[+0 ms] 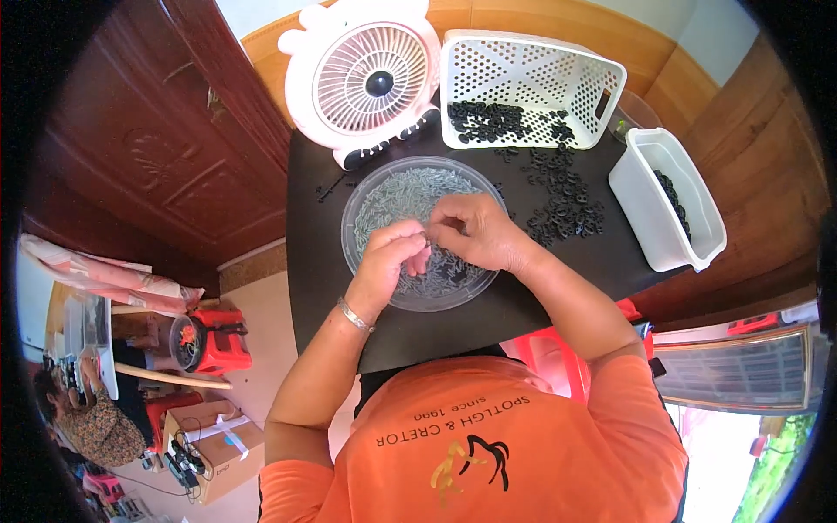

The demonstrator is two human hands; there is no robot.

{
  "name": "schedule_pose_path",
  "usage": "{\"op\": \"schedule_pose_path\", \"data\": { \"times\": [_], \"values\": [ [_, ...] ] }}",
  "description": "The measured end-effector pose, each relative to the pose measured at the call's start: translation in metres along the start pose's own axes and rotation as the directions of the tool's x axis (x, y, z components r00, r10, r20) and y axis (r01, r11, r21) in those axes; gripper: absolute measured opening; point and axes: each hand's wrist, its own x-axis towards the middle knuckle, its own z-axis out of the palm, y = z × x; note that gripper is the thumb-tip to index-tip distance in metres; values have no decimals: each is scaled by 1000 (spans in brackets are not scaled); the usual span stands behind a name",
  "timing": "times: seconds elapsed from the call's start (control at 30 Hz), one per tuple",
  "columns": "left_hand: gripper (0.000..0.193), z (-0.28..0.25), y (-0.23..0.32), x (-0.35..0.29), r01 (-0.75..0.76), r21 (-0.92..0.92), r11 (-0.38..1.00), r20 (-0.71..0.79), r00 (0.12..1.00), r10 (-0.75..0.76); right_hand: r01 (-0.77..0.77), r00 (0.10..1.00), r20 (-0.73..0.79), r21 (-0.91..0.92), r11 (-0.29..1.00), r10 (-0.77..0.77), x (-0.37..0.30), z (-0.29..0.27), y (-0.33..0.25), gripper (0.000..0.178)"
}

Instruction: The person assembles plastic fasteners by taking pins from a tray and inserting them into plastic clips by hand.

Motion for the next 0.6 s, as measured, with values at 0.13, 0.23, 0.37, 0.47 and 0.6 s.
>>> {"op": "schedule_pose_path", "data": {
  "times": [0.13, 0.23, 0.37, 0.47, 0.6],
  "values": [
    [22, -2, 6, -3, -16, 15, 1000, -54, 998, 17, -6, 999, 51, -54, 999, 9, 2, -5, 9, 17],
    [19, -1, 8, -2, -109, 136, 985, -43, 992, 116, -87, 983, 163, -23, 996, 90, 3, -8, 12, 22],
    [15, 1, 10, -2, -237, 247, 939, 64, 971, 229, -59, 976, 209, -4, 998, 59, 4, -2, 9, 23],
    [16, 1, 7, -3, -119, 122, 985, 5, 993, 120, -87, 977, 191, -61, 994, 97, 3, -2, 4, 23],
    [18, -1, 5, -1, -108, -4, 994, -43, 993, 108, -48, 994, 101, 48, 998, 43, 0, -2, 2, 13]
  ]
}}
